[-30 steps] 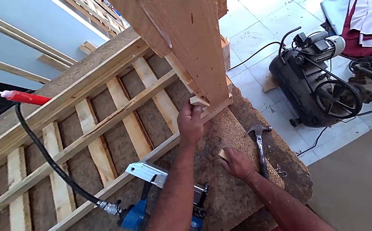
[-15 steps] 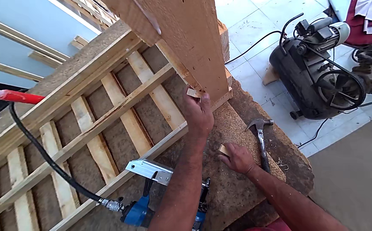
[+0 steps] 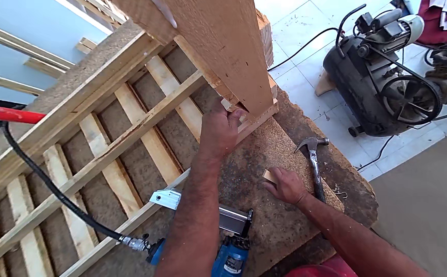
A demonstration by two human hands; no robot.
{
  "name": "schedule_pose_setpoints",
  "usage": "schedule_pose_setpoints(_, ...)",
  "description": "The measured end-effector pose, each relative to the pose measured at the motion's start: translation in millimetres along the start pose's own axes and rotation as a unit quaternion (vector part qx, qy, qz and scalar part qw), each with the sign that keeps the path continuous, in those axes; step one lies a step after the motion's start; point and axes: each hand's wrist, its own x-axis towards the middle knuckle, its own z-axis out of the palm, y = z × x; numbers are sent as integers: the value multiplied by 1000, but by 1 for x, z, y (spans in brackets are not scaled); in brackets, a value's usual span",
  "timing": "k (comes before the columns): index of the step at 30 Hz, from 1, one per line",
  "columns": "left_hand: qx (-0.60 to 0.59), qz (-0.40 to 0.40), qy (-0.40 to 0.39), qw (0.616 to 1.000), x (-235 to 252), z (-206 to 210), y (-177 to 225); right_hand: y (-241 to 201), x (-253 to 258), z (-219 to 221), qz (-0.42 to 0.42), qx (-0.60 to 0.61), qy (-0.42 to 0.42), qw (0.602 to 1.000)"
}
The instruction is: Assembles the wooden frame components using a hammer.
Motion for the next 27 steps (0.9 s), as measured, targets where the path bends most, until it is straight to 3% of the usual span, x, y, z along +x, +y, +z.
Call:
schedule_pose_setpoints(7,-34,-2,36,999,-1,13,-2,2,1,3,-35,-15,13,999)
schedule_pose_setpoints(11,-138,-26,58,988,-5,24,-7,-17,-3,-2,-57,-59,-68,994)
schedule_pose_setpoints(14,-178,-22,72,981,-7,33,-9,-41,-13,-23,48,-104,-96,989)
schedule_pose_setpoints(17,-155,-41,69,985,-6,31,-4,-37,-26,-77,170,-120,2,978)
schedule_pose_setpoints(19,-140,-40,52,988,-4,28,-5,-18,-33,-104,280,-140,37,949)
schedule_pose_setpoints(22,-139,-21,12,990,-2,20,-10,8,-35,-112,413,-115,-65,901)
schedule_pose_setpoints(24,-132,-16,-11,991,-1,12,-9,17,-31,-103,431,-82,-135,888)
schedule_pose_setpoints(27,-117,-20,-12,993,-2,10,-6,19,-23,-98,452,-65,-148,877)
